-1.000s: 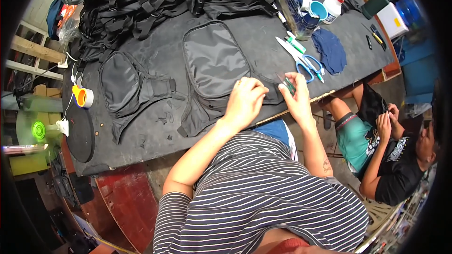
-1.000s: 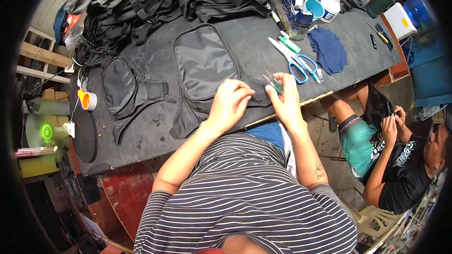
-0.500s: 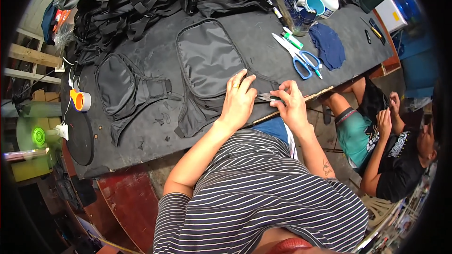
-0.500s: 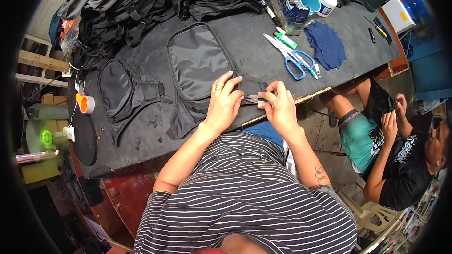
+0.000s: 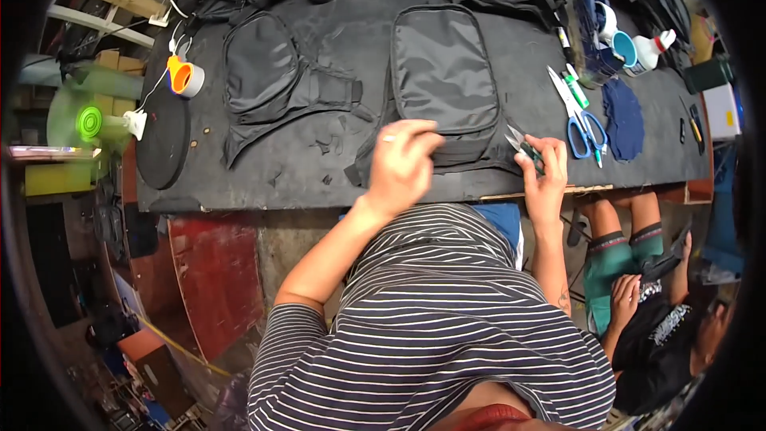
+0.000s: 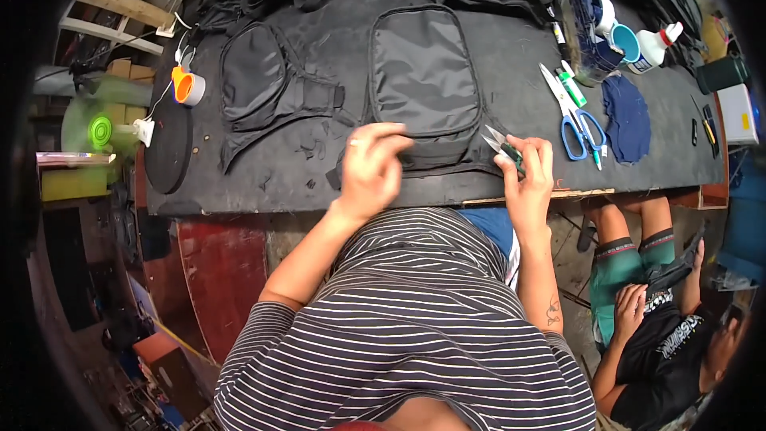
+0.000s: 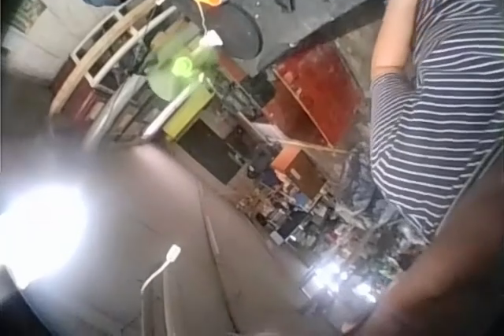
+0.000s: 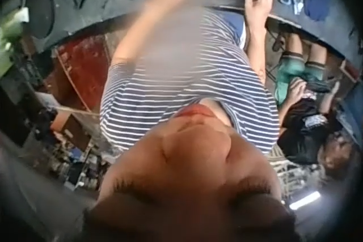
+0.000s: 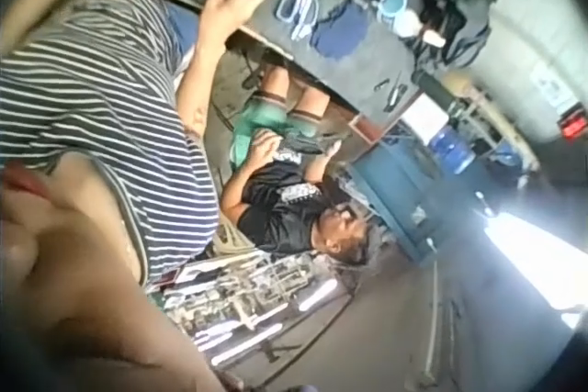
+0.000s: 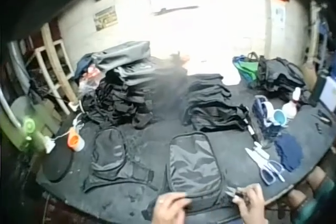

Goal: Trimming excess fabric and threads from black pouches using scissors.

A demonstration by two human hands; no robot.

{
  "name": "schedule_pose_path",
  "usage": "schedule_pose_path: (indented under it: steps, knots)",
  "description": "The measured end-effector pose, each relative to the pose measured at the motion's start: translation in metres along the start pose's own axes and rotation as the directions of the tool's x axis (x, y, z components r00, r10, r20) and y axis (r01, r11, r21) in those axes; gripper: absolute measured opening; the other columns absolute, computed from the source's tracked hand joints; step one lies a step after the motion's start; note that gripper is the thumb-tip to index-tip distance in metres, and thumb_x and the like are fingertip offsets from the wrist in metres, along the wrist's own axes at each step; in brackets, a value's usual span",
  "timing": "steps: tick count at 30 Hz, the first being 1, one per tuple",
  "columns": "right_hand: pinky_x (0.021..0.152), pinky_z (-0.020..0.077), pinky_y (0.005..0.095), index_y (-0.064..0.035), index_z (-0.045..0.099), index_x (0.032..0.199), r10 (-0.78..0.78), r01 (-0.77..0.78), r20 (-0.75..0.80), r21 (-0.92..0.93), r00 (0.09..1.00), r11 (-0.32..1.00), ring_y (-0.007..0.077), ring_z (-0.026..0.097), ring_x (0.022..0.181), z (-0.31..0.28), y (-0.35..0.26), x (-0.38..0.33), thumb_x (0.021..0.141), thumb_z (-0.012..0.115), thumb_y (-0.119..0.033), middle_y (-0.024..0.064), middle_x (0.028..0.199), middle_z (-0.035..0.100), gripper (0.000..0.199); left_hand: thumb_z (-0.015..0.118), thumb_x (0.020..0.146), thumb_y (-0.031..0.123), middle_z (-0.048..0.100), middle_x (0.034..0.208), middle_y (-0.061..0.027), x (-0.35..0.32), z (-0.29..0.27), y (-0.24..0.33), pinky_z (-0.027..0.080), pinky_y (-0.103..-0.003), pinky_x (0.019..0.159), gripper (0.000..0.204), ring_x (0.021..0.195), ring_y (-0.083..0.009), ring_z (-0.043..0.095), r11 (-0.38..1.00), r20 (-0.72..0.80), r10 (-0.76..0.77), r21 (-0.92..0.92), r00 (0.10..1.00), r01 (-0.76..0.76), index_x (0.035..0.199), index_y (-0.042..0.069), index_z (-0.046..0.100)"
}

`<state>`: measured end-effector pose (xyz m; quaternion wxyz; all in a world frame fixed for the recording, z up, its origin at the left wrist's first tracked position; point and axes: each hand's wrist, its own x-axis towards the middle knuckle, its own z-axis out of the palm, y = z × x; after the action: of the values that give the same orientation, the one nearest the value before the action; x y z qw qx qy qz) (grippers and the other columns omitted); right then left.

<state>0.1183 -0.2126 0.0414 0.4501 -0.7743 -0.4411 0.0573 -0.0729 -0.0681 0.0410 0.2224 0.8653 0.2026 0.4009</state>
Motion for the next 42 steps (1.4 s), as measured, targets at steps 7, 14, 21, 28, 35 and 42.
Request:
schedule_pose_path:
  steps: [7, 14, 21, 28, 35, 42]
  knots:
    - [0.061, 0.0425, 0.0280, -0.0020, 0.060, 0.101, -0.066, 0.050, 0.094, 0.163, 0.993, 0.985, 0.0173, 0.051, 0.074, 0.032, -0.022, 0.005, 0.073, 0.074, -0.011, 0.0077, 0.093, 0.050, 0.032, 0.051, 0.081, -0.007, 0.062, 0.089, -0.0104, -0.035, -0.046, -0.038, 0.047, -0.026, 0.074, 0.015, 0.083, -0.0179, 0.061, 0.890, -0.141, -0.453, -0.131, 0.880, 0.437, 0.089, -0.003, 0.062]
    - [0.061, 0.0403, 0.0227, -0.0006, 0.057, 0.098, -0.035, -0.049, 0.287, 0.281, 0.957, 0.958, 0.0079, 0.046, 0.064, 0.033, -0.023, -0.008, 0.092, 0.051, -0.010, 0.0029, 0.070, 0.052, 0.013, 0.055, 0.087, 0.003, 0.060, 0.107, -0.0089, -0.004, -0.009, -0.073, 0.044, -0.025, 0.084, 0.033, 0.096, -0.0131, 0.055, 0.602, 0.090, -0.660, -0.530, 0.746, 0.597, 0.120, 0.001, 0.054]
    - [0.058, 0.0344, 0.0195, -0.0016, 0.052, 0.118, 0.098, -0.189, 0.243, 0.388, 0.965, 0.902, 0.0045, 0.040, 0.061, 0.045, 0.004, -0.022, 0.098, 0.045, -0.022, -0.0001, 0.074, 0.055, 0.030, 0.063, 0.087, 0.030, 0.058, 0.081, 0.0000, 0.059, 0.002, -0.091, 0.037, -0.019, 0.053, 0.050, 0.058, -0.0048, 0.047, 0.305, 0.428, -0.711, -0.528, 0.558, 0.793, 0.126, 0.003, 0.048]
    - [0.041, 0.0256, 0.0169, -0.0060, 0.043, 0.104, 0.326, -0.408, 0.255, 0.686, 0.910, 0.602, 0.0008, 0.031, 0.044, 0.046, 0.003, -0.013, 0.096, 0.050, -0.021, 0.0040, 0.072, 0.059, 0.019, 0.066, 0.069, 0.003, 0.041, 0.131, -0.0120, 0.060, 0.003, -0.033, 0.028, -0.041, 0.105, 0.042, 0.130, -0.0284, 0.030, 0.835, 0.039, -0.297, -0.474, 0.954, 0.280, 0.111, 0.007, 0.062]
    - [0.043, 0.0310, 0.0181, -0.0095, 0.042, 0.103, 0.413, -0.373, 0.135, 0.727, 0.901, 0.577, 0.0039, 0.038, 0.054, 0.059, 0.009, -0.001, 0.086, 0.059, -0.002, -0.0006, 0.080, 0.046, 0.025, 0.053, 0.069, -0.006, 0.057, 0.105, -0.0108, 0.055, -0.016, 0.008, 0.039, -0.032, 0.092, 0.037, 0.102, -0.0246, 0.054, 0.800, 0.114, -0.158, -0.568, 0.981, 0.195, 0.104, 0.005, 0.059]
    - [0.049, 0.0341, 0.0172, -0.0089, 0.044, 0.106, 0.353, -0.299, 0.061, 0.675, 0.934, 0.675, 0.0040, 0.043, 0.065, 0.062, 0.012, 0.000, 0.085, 0.060, -0.004, 0.0000, 0.089, 0.049, 0.027, 0.057, 0.068, -0.004, 0.054, 0.107, -0.0109, 0.055, -0.010, 0.008, 0.038, -0.031, 0.092, 0.031, 0.103, -0.0230, 0.053, 0.810, 0.063, -0.174, -0.558, 0.983, 0.179, 0.098, 0.005, 0.057]
